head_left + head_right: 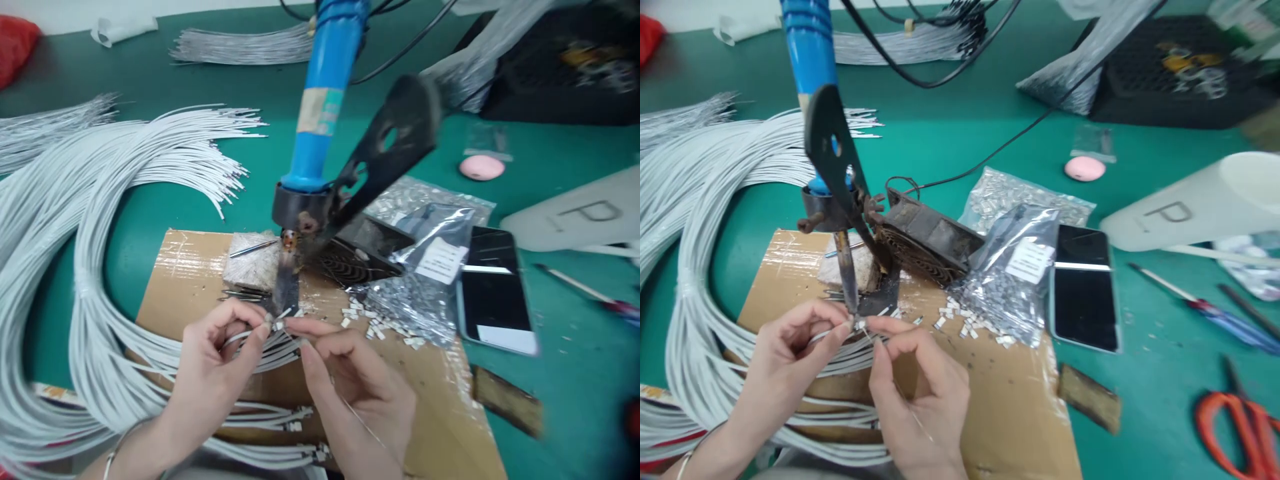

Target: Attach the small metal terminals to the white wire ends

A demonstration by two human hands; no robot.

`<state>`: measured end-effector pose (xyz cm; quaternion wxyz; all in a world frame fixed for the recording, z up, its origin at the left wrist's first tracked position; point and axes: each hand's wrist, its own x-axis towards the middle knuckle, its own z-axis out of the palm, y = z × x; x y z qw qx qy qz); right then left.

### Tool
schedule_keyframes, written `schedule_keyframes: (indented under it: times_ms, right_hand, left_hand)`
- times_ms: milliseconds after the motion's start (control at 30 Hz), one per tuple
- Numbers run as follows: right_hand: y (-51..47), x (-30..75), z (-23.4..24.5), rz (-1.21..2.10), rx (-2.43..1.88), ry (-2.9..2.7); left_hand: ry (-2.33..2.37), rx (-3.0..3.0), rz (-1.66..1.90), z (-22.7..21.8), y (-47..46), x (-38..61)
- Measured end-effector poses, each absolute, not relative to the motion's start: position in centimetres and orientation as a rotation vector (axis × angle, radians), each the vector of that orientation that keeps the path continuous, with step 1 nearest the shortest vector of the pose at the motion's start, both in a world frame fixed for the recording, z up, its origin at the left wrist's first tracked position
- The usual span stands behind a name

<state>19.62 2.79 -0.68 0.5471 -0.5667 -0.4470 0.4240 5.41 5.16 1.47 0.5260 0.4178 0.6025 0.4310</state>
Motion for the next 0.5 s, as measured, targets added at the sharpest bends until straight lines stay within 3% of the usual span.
schedule_keyframes:
  times_ms: [133,233,300,500]
  right_hand:
    - [1.7,22.7,-1.7,0.771,-1.448,-1.053]
    - [1.3,27.8,-2.5,0.325,-1.626,-1.247]
    - [1.7,31.1,-2.9,-0.145,-1.704,-1.599]
    - [5.3,34.8,-3.9,-0.201,-1.592,-2.016]
  left_hand:
    - [1.379,0.895,0.806,0.2,2.9,5.2]
    - [1.25,0.85,0.793,-1.6,1.1,5.5]
    - [1.189,0.822,0.777,-2.7,0.4,5.8]
    - [1.084,0.967,0.886,-4.2,-0.1,6.0]
